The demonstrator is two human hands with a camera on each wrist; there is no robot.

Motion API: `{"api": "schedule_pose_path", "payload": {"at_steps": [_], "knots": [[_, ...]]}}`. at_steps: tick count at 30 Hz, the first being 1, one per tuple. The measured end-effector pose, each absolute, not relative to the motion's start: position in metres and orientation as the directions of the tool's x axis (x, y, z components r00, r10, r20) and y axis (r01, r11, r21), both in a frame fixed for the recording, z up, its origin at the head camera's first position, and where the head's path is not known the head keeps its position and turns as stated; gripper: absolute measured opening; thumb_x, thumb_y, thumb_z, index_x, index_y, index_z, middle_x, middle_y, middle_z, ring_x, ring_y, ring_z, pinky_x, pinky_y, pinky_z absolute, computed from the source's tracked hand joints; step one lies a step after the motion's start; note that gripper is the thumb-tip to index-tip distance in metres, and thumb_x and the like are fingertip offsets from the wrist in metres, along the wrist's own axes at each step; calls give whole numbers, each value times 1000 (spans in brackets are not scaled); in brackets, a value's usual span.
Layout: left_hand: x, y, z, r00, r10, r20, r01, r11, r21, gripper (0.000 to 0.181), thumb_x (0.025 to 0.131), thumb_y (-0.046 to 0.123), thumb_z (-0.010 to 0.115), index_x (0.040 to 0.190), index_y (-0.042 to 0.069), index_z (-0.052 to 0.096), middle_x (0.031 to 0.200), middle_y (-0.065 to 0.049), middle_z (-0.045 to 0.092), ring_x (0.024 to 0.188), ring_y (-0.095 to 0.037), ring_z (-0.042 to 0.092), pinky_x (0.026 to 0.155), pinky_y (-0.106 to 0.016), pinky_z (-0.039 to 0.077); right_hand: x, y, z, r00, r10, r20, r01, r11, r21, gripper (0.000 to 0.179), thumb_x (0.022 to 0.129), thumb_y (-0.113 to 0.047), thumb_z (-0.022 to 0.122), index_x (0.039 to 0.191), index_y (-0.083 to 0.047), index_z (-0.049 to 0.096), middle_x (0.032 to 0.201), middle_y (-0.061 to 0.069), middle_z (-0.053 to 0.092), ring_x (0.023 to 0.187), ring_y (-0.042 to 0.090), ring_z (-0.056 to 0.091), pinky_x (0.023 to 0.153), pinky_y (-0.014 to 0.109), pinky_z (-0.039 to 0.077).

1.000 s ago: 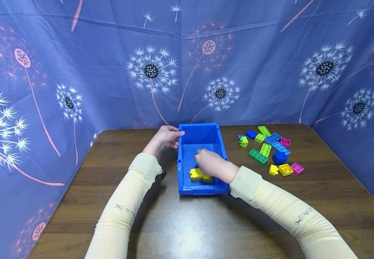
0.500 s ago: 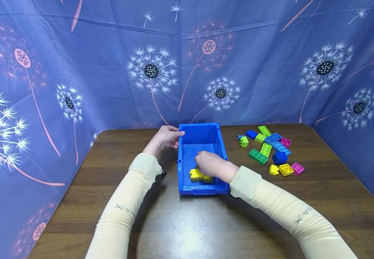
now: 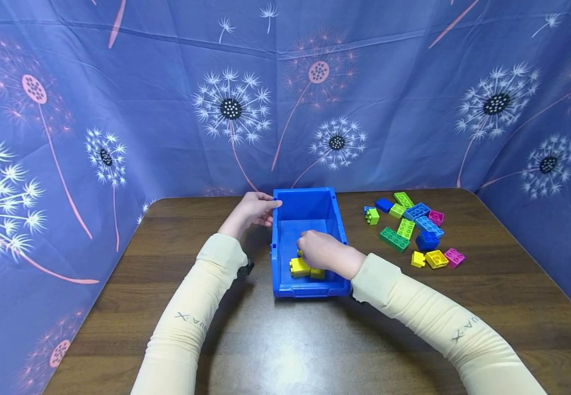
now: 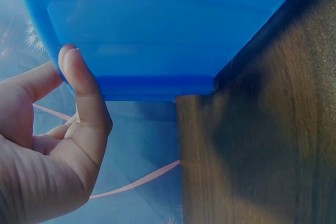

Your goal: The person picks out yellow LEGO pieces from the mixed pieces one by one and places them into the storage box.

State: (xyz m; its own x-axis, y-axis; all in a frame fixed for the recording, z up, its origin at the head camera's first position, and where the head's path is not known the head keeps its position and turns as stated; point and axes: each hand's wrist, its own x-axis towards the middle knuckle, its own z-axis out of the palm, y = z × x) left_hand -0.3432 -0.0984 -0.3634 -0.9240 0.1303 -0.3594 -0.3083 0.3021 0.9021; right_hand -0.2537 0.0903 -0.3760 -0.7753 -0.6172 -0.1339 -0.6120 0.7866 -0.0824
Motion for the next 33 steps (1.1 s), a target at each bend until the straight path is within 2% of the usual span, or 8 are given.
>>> {"api": "schedule_pose_path", "payload": {"at_steps": [10, 17, 23, 33], "knots": [[-344, -98, -364, -922, 135, -362, -310, 300, 902, 45, 89, 29, 67, 123, 3, 53, 88, -14, 62, 57, -16, 62, 70, -36, 59, -251, 92, -366, -775, -621, -116, -613, 784, -100, 27, 87, -20, 68, 111, -7, 69, 99, 6, 68, 86, 16, 66, 80, 31, 57], [-344, -98, -363, -922, 139, -361, -308, 299, 903, 43, 89, 28, 66, 122, 3, 53, 87, -14, 61, 57, -16, 62, 66, -35, 59, -246, 92, -353, -772, -629, -91, -623, 777, -87, 25, 87, -18, 68, 109, -5, 69, 97, 8, 67, 85, 18, 65, 77, 32, 57], [-343, -98, -363, -924, 137, -358, -306, 296, 905, 42, 90, 28, 65, 121, 3, 54, 86, -14, 62, 56, -16, 62, 67, -36, 59, -241, 93, -344, -763, -646, -29, -643, 762, -70, 20, 88, -17, 67, 105, -6, 70, 93, 7, 66, 79, 16, 62, 70, 29, 57], [-343, -98, -363, -925, 138, -354, -302, 296, 906, 42, 90, 27, 65, 123, 3, 53, 85, -14, 62, 57, -16, 62, 72, -38, 58, -232, 102, -327, -741, -667, 76, -670, 742, -18, 19, 86, -16, 69, 103, -8, 71, 94, 4, 67, 85, 16, 62, 72, 28, 57]]}}
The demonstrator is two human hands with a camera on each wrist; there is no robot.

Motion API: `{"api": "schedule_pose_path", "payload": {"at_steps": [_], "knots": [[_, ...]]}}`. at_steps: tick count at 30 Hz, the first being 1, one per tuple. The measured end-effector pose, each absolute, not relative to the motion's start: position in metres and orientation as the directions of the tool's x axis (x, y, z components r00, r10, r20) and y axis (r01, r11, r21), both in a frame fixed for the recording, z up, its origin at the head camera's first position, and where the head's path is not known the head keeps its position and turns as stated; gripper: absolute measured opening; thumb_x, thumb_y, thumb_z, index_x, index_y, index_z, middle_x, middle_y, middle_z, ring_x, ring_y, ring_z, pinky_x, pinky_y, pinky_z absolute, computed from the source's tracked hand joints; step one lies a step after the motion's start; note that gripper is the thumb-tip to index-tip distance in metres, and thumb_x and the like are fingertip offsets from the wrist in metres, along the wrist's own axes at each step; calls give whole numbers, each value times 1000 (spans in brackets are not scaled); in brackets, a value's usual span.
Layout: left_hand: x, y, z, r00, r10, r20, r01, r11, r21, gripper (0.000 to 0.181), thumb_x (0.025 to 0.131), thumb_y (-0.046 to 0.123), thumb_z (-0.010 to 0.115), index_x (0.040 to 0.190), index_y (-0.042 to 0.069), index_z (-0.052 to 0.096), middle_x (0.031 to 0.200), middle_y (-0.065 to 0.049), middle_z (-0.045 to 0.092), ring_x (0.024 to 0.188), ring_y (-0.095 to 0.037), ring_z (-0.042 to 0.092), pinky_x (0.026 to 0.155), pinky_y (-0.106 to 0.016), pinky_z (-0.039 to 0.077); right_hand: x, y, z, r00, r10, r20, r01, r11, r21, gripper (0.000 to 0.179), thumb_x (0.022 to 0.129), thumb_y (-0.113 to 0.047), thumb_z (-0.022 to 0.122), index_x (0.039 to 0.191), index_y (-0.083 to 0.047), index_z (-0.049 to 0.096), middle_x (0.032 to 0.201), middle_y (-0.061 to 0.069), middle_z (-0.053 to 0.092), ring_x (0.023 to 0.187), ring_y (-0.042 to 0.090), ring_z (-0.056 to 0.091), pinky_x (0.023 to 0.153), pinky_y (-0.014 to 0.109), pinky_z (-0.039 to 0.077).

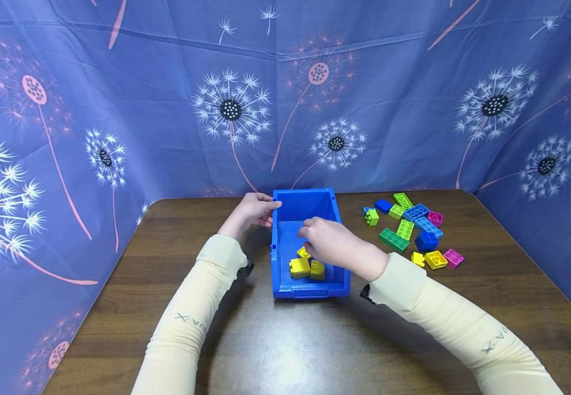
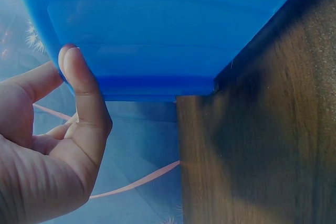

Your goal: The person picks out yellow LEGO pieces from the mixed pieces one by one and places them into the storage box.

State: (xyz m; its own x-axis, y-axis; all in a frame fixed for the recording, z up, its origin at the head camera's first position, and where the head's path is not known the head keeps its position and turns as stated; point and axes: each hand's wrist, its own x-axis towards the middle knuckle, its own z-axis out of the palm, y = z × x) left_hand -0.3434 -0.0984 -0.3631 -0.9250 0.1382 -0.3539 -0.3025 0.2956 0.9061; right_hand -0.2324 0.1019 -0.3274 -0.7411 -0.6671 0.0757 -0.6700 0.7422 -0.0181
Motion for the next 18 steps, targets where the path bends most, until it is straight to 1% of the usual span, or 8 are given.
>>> {"api": "schedule_pose_path", "payload": {"at_steps": [4, 9, 18], "knots": [[-343, -98, -363, -927, 135, -350, -300, 297, 907, 41, 90, 27, 65, 122, 3, 54, 86, -14, 62, 57, -16, 63, 71, -38, 58, -230, 107, -324, -739, -665, 109, -670, 742, -15, 19, 85, -17, 70, 102, -9, 71, 92, 4, 66, 82, 15, 61, 70, 27, 57], [-344, -98, -365, -928, 135, -346, -296, 295, 908, 40, 90, 27, 65, 121, 3, 54, 84, -14, 62, 56, -16, 62, 68, -36, 59, -228, 112, -318, -729, -661, 179, -675, 737, -27, 18, 85, -16, 70, 101, -9, 71, 91, 4, 66, 81, 16, 62, 67, 26, 56], [-341, -98, -364, -934, 130, -333, -279, 315, 907, 43, 89, 30, 66, 121, 5, 54, 91, -14, 62, 60, -17, 65, 69, -33, 59, -222, 124, -309, -685, -640, 347, -692, 721, -36, 24, 84, -16, 72, 106, -9, 69, 99, 6, 68, 88, 19, 63, 67, 29, 57]]}}
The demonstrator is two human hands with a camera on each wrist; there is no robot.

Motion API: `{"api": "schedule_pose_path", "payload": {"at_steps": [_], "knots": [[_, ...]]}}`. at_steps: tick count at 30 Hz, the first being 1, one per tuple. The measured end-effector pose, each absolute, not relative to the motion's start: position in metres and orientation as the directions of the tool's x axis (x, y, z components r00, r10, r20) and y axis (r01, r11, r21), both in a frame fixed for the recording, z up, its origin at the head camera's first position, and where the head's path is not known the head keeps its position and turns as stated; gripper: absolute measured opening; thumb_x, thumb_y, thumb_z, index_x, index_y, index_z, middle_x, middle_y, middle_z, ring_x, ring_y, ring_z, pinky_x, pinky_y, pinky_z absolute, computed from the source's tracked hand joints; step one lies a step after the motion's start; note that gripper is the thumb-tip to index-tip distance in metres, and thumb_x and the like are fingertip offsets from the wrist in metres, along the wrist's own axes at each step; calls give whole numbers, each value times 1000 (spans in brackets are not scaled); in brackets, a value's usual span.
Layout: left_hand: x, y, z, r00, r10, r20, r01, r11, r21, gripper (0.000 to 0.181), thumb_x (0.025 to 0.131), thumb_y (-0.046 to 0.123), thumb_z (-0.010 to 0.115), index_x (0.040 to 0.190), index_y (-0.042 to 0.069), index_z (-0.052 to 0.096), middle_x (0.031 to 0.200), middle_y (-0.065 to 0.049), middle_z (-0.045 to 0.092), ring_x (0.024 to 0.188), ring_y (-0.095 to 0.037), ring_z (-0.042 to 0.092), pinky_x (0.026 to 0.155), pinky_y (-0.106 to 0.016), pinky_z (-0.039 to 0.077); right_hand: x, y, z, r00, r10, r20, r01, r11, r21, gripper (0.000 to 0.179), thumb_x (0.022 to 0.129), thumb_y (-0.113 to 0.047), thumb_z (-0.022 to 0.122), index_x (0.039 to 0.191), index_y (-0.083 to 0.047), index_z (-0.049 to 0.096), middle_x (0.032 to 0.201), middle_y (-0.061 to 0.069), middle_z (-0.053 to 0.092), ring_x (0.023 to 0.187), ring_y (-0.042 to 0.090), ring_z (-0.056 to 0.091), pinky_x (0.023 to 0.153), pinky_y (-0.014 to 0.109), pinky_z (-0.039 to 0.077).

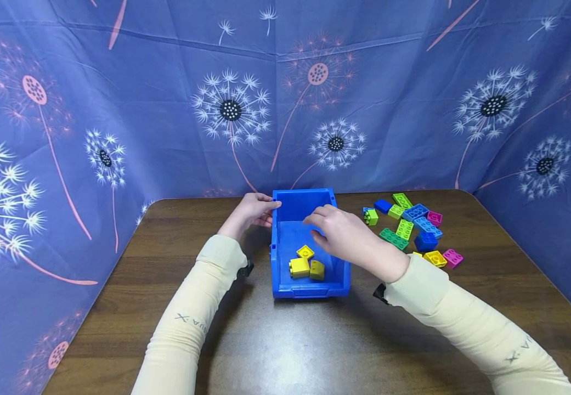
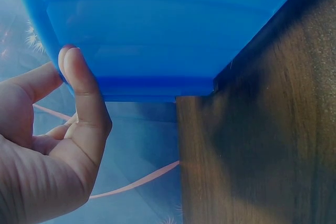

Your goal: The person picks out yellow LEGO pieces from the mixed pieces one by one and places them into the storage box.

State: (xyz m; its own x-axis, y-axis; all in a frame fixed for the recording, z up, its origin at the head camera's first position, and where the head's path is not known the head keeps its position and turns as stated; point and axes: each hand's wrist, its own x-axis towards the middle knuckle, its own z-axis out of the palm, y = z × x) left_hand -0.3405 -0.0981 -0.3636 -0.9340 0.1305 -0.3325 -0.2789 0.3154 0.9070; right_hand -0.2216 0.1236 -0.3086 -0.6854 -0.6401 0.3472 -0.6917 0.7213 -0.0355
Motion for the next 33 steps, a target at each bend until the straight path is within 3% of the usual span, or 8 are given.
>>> {"api": "schedule_pose_path", "payload": {"at_steps": [11, 19, 33], "knots": [[-339, -98, -361, -930, 126, -345, -293, 312, 904, 43, 88, 30, 67, 121, 6, 54, 92, -14, 62, 61, -18, 65, 67, -32, 59, -217, 140, -300, -639, -582, 502, -691, 722, -43, 31, 81, -16, 74, 111, -7, 67, 108, 8, 67, 102, 24, 62, 77, 37, 57], [-339, -98, -362, -930, 128, -344, -293, 305, 906, 43, 88, 30, 67, 121, 5, 54, 90, -14, 62, 60, -18, 64, 70, -34, 58, -212, 156, -296, -595, -520, 612, -684, 728, -46, 31, 79, -13, 76, 109, -8, 68, 106, 9, 67, 96, 23, 62, 68, 35, 57], [-339, -98, -362, -927, 134, -349, -297, 301, 906, 44, 88, 29, 67, 122, 4, 53, 88, -14, 61, 59, -18, 64, 69, -34, 59, -205, 176, -298, -602, -485, 634, -658, 751, -50, 30, 78, -10, 75, 107, -6, 68, 104, 10, 67, 95, 25, 61, 73, 41, 57]]}}
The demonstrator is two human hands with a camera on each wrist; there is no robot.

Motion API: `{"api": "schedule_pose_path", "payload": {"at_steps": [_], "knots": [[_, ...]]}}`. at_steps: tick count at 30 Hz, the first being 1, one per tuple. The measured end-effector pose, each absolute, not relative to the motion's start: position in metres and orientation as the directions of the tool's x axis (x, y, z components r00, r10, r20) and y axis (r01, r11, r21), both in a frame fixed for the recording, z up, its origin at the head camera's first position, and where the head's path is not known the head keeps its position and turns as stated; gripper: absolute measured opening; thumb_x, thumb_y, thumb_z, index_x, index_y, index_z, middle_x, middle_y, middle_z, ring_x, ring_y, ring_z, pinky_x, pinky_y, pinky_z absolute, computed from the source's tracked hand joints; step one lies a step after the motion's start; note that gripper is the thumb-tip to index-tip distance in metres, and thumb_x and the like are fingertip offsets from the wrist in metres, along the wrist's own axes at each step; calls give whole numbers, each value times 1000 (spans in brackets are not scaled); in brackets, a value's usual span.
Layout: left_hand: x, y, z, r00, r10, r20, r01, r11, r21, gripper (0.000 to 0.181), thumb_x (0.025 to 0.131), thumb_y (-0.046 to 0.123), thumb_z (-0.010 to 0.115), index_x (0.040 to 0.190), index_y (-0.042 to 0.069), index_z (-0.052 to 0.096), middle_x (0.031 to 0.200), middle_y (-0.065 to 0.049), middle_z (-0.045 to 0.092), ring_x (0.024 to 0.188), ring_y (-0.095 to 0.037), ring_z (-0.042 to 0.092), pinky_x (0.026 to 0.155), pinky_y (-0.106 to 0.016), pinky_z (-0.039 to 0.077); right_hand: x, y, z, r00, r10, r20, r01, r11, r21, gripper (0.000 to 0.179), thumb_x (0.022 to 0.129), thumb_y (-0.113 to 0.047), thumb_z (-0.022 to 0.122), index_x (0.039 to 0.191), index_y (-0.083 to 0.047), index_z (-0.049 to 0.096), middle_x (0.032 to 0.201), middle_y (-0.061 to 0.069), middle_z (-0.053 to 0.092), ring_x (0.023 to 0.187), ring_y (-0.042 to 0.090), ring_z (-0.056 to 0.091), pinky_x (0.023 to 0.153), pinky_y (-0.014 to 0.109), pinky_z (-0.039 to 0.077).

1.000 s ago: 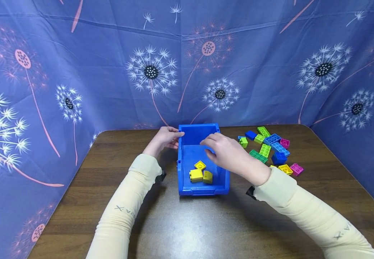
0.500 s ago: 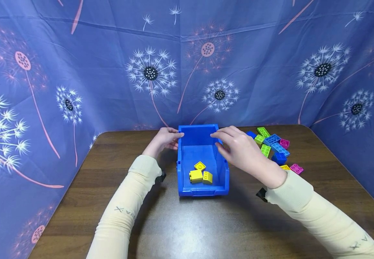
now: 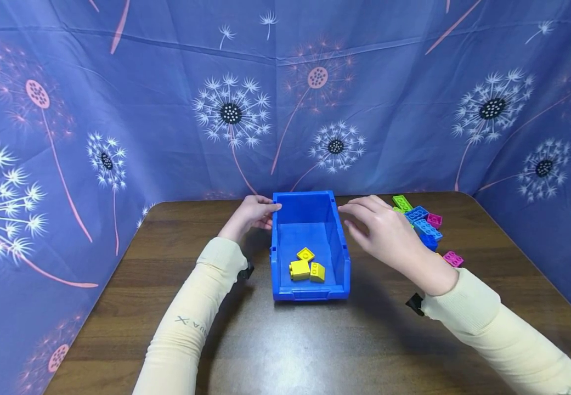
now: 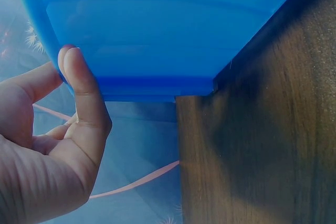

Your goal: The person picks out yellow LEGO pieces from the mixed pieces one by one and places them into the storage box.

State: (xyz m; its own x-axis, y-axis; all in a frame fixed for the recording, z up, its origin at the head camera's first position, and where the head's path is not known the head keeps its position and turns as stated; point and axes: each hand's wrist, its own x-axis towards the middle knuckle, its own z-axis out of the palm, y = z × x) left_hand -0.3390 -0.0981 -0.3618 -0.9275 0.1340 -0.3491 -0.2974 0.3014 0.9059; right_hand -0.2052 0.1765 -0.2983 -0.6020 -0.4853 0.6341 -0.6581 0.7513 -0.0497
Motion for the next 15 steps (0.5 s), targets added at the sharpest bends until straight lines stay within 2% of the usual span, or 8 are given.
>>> {"api": "schedule_pose_path", "payload": {"at_steps": [15], "knots": [[-338, -99, -361, -927, 139, -349, -296, 300, 907, 44, 87, 30, 68, 121, 5, 54, 89, -14, 62, 60, -18, 64, 71, -35, 58, -195, 204, -294, -592, -439, 675, -629, 776, -47, 30, 77, -7, 72, 106, -5, 67, 103, 10, 66, 95, 25, 60, 71, 41, 54]]}}
